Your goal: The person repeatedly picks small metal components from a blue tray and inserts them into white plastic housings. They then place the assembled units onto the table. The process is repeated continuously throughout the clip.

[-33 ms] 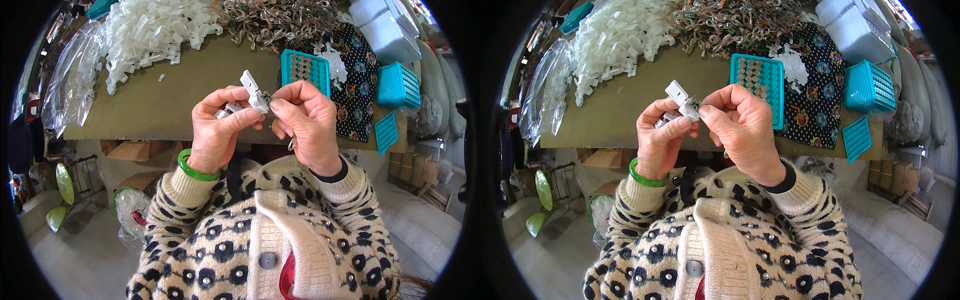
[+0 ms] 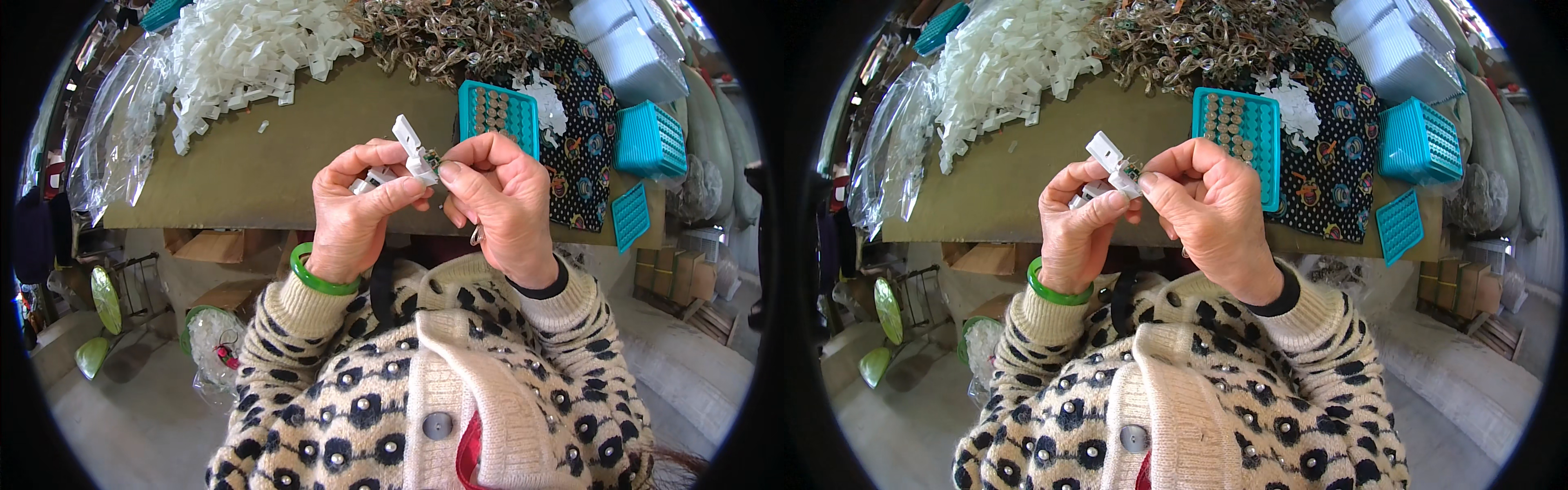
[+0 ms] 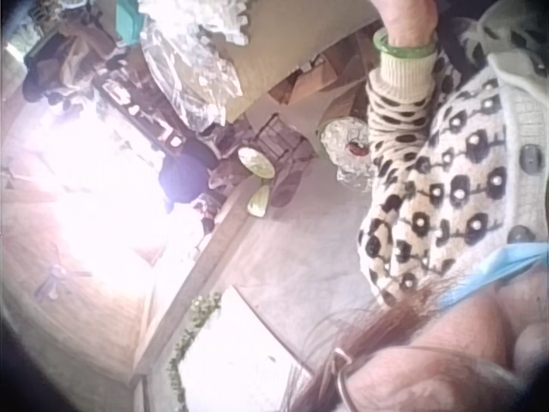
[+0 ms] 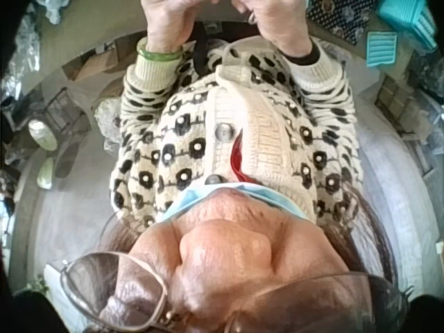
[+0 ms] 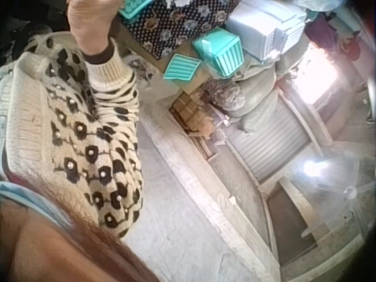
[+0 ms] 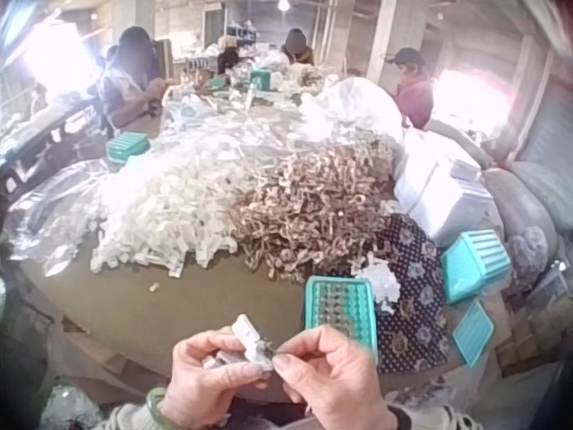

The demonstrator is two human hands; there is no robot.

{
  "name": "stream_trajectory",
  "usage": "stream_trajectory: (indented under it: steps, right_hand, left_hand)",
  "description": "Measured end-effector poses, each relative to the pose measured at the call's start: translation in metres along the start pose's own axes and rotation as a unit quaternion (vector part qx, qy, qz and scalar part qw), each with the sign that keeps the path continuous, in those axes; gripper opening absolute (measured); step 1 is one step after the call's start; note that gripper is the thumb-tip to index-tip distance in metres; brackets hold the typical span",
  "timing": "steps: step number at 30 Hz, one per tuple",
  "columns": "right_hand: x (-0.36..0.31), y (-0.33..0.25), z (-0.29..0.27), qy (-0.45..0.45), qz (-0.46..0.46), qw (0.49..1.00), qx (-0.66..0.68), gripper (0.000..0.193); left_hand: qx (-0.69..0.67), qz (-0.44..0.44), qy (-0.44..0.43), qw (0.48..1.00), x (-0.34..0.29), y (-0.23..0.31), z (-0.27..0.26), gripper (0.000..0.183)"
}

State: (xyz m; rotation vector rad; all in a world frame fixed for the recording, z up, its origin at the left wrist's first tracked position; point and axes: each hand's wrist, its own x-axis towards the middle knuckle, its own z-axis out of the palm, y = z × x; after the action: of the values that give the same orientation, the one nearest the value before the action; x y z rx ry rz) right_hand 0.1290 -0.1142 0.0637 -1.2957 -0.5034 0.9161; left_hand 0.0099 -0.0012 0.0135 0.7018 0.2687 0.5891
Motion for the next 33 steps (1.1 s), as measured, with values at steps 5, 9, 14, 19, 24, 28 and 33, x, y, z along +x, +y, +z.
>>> stream_trajectory:
  steps: [5,9,14,19,24,28,33]
  right_hand:
    - [-0.001,-0.004,0.002,-0.021,0.027,0.999,0.013,0.011]
    - [0.001,-0.008,-0.001,-0.048,0.041,0.998,-0.014,0.013]
    - [0.007,-0.013,-0.004,-0.080,0.090,0.992,0.032,0.014]
    - [0.014,-0.014,-0.008,-0.110,0.074,0.989,-0.064,0.013]
    - [0.022,-0.020,-0.018,-0.140,0.136,0.980,-0.036,0.008]
    - [0.024,-0.024,-0.019,-0.153,0.162,0.974,-0.035,0.007]
    - [0.019,-0.027,-0.016,-0.141,0.094,0.970,-0.176,0.009]
  left_hand:
    - [0.016,0.016,-0.006,1.000,0.001,-0.002,-0.001,0.026]
    - [0.004,0.013,-0.011,1.000,0.003,0.000,-0.004,0.025]
    - [0.001,-0.017,-0.038,0.999,0.008,0.004,-0.010,0.025]
    - [0.021,-0.049,-0.048,0.997,0.012,0.009,-0.014,0.025]
    - [0.031,-0.073,-0.057,0.995,0.012,0.013,-0.015,0.024]
    - [0.026,-0.091,-0.053,0.994,0.012,0.014,-0.015,0.024]
    - [0.063,-0.056,-0.051,0.995,0.010,0.012,-0.012,0.024]
